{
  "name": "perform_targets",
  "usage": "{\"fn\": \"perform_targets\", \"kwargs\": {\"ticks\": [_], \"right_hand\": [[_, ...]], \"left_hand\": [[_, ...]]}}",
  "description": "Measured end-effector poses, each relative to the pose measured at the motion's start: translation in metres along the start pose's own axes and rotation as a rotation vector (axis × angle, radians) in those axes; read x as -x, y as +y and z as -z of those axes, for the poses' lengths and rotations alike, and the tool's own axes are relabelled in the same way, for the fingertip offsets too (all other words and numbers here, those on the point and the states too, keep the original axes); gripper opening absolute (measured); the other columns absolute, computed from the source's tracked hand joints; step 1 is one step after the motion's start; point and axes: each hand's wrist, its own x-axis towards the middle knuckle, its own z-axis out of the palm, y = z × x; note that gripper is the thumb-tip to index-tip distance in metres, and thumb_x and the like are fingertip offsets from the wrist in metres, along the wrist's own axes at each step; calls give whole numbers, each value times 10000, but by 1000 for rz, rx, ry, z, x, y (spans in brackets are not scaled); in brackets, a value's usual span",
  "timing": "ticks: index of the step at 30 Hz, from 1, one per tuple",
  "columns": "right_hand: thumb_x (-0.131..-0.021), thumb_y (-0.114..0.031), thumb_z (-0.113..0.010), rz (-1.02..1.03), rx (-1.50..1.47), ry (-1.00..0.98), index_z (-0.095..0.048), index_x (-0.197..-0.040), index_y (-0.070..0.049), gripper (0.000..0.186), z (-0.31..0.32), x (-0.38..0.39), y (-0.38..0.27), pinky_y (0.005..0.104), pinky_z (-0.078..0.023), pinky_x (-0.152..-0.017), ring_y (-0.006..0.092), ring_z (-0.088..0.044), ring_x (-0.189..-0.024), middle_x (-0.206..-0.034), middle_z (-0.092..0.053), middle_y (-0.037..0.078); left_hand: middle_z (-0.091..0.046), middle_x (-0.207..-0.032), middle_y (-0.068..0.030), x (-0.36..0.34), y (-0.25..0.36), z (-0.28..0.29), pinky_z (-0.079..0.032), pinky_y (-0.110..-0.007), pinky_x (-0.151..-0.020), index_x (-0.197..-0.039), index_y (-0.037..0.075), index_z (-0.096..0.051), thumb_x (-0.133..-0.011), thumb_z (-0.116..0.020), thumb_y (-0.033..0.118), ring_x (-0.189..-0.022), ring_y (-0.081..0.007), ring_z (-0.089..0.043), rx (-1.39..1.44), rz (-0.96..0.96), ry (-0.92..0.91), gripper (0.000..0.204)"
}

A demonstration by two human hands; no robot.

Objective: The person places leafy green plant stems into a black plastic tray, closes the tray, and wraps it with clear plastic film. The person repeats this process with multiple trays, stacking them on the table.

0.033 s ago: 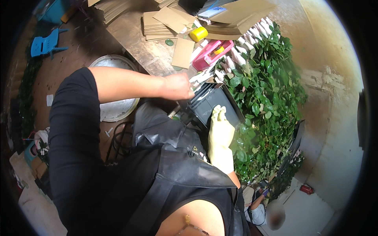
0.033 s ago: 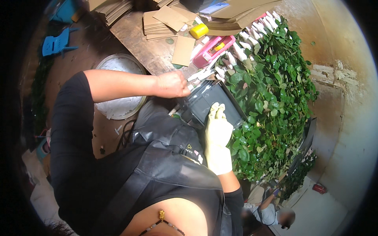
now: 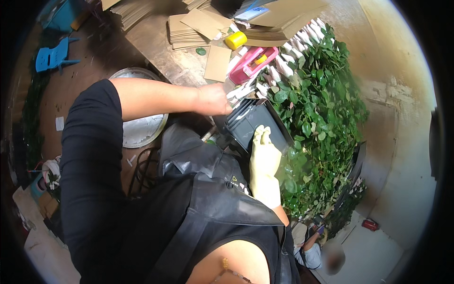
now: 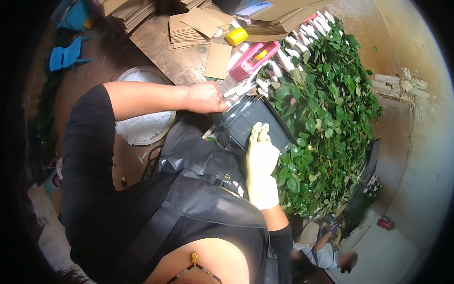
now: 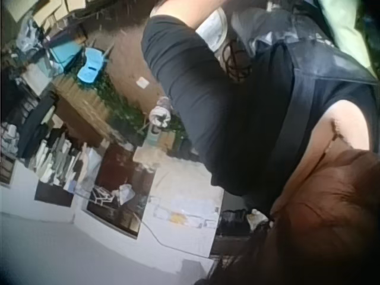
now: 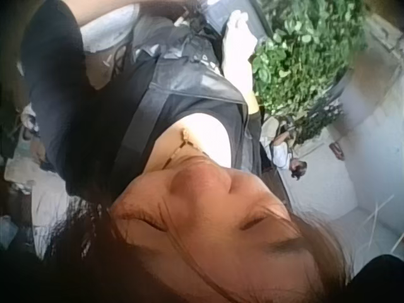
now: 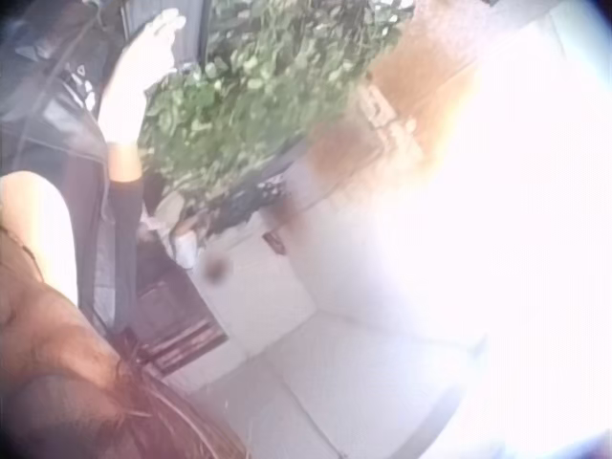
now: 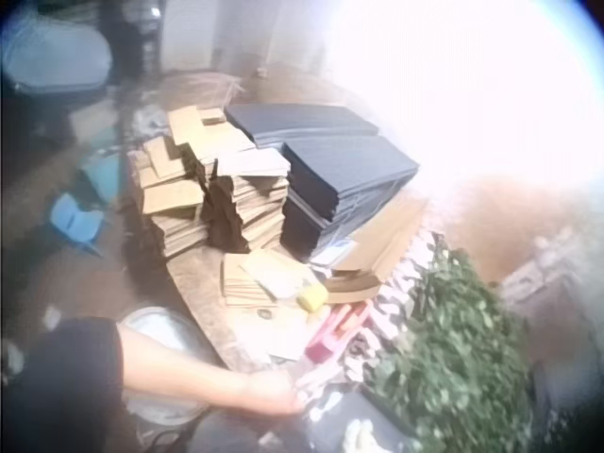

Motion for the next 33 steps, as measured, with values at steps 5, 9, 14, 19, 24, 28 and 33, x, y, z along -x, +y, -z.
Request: {"fn": "perform_targets", "kwargs": {"ticks": [5, 9, 14, 19, 24, 28, 33], "right_hand": [[-891, -80, -540, 15, 3, -17, -509, -1427, 19, 546, 16, -2, -3, 390, -591, -726, 277, -693, -1000, -1397, -591, 243], [-887, -98, -551, 10, 31, -1, -515, -1424, 11, 549, 8, 1, -3, 389, -587, -710, 258, -689, -1001, -1398, -597, 224], [-889, -118, -554, -1, 66, -35, -514, -1432, -5, 557, 12, -1, -5, 377, -579, -698, 242, -686, -1023, -1425, -584, 207], [-897, -122, -546, -35, 37, -22, -520, -1433, -15, 547, 12, 4, -4, 363, -573, -699, 234, -683, -1028, -1450, -568, 203], [-899, -100, -572, -12, -143, 78, -539, -1422, -42, 527, 2, 7, 8, 407, -584, -804, 280, -706, -1024, -1390, -609, 217], [-926, -135, -626, -41, -646, 395, -594, -1369, -33, 456, -2, 22, 29, 426, -551, -951, 333, -689, -1092, -1318, -649, 224], [-881, -328, -754, -219, -1244, 82, -291, -1571, 13, 898, 83, 32, 11, 407, -332, -1201, 360, -438, -1434, -1550, -435, 251]], "left_hand": [[-630, -882, -74, -18, -46, -10, -497, -412, -861, -909, 111, -580, -839, -570, 202, -871, -255, -638, -188, -396, 353, 115], [-626, -972, -70, -39, -38, -13, -432, -387, -972, -1029, 72, -620, -880, -559, 199, -981, -238, -602, -483, 226, 91, 205], [-652, -977, -81, -71, -45, -33, -432, -403, -1000, -985, 95, -635, -885, -568, 210, -997, -250, -616, -551, 186, 124, 166], [-670, -788, -101, -91, -62, -20, -536, -444, -796, -881, 85, -641, -862, -582, 185, -779, -296, -679, -297, 82, 50, 117], [-671, -781, -124, -88, -59, -10, -549, -474, -711, -921, 67, -645, -842, -587, 144, -762, -341, -688, -61, 287, -113, 125], [-602, -1128, -156, -33, -38, -14, -430, -483, -1008, -1209, 64, -578, -792, -663, 99, -1154, -344, -558, 40, 407, 97, 427], [-472, -1264, -277, -6, 21, 47, -319, -536, -1134, -1274, -41, -462, -763, -834, 281, -1255, -455, -408, 447, 704, 115, 709]]}}
